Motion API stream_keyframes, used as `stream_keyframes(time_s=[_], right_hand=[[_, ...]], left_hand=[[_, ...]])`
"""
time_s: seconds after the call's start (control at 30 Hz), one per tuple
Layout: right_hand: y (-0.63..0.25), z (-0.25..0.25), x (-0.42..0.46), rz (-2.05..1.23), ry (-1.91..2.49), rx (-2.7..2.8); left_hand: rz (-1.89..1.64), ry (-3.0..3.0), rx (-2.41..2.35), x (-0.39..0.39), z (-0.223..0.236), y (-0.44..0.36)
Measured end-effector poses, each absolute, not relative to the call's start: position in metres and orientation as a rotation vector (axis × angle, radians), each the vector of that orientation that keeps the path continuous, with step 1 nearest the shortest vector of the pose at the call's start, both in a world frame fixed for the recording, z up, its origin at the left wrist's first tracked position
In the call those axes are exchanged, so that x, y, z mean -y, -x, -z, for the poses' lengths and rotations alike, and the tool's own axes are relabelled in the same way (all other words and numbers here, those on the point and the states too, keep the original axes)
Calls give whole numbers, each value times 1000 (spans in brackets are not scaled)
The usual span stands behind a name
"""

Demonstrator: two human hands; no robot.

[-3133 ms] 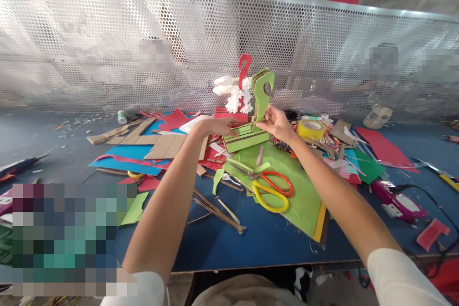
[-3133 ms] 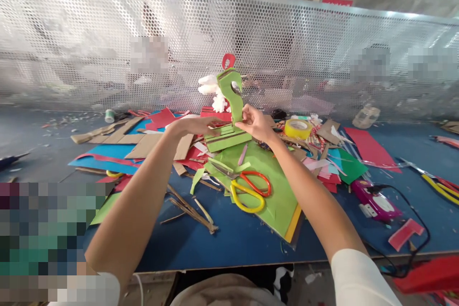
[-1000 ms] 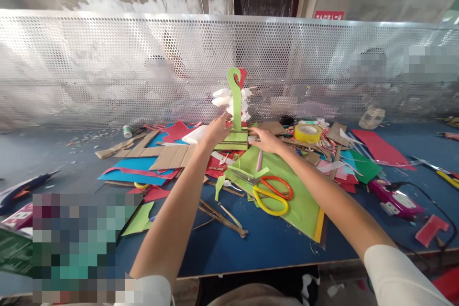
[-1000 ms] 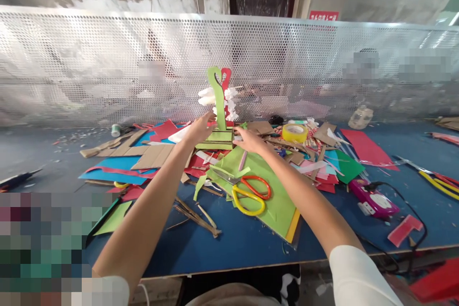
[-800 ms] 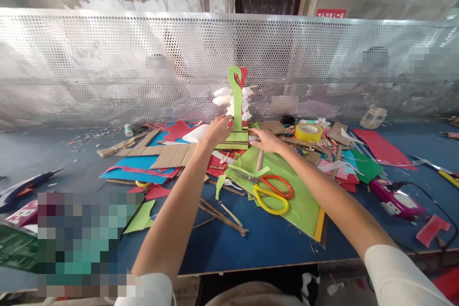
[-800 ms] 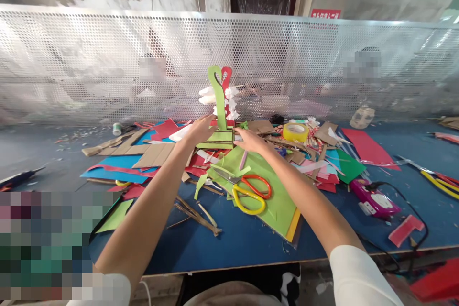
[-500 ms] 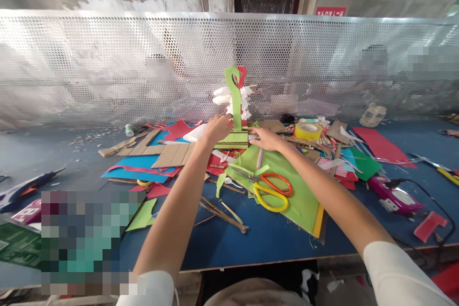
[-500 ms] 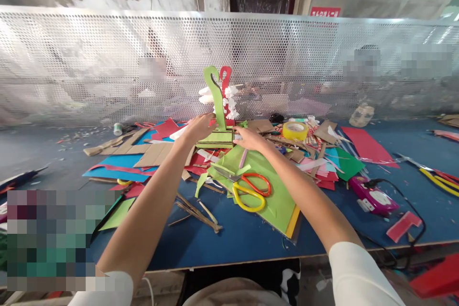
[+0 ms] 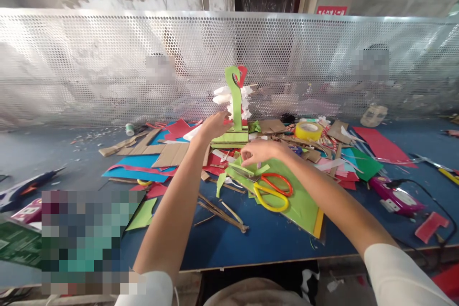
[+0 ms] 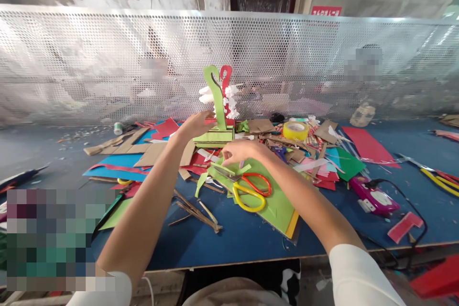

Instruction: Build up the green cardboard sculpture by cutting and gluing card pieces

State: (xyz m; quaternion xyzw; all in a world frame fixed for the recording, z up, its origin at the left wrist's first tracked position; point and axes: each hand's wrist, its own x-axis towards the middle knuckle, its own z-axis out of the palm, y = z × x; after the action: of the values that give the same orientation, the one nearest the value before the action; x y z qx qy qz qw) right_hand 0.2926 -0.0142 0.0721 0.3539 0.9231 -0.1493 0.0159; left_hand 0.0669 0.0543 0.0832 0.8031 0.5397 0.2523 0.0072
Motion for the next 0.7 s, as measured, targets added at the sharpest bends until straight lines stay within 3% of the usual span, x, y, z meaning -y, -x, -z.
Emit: stream_keyframes(time_s=[0.23,0.47,0.7], right_hand=[[-275,-58,24,241,-966,-2887],[-305,-81,10,840,-1057,-2882],[-339,-88,-5,467,-1323,-3221]], left_hand=[[-772,-2551,-1600,-54,-85,-67],[-890,-2449,-1499,-54,-78,-81],[-879,-2377,-1218,-50,-77,-75]])
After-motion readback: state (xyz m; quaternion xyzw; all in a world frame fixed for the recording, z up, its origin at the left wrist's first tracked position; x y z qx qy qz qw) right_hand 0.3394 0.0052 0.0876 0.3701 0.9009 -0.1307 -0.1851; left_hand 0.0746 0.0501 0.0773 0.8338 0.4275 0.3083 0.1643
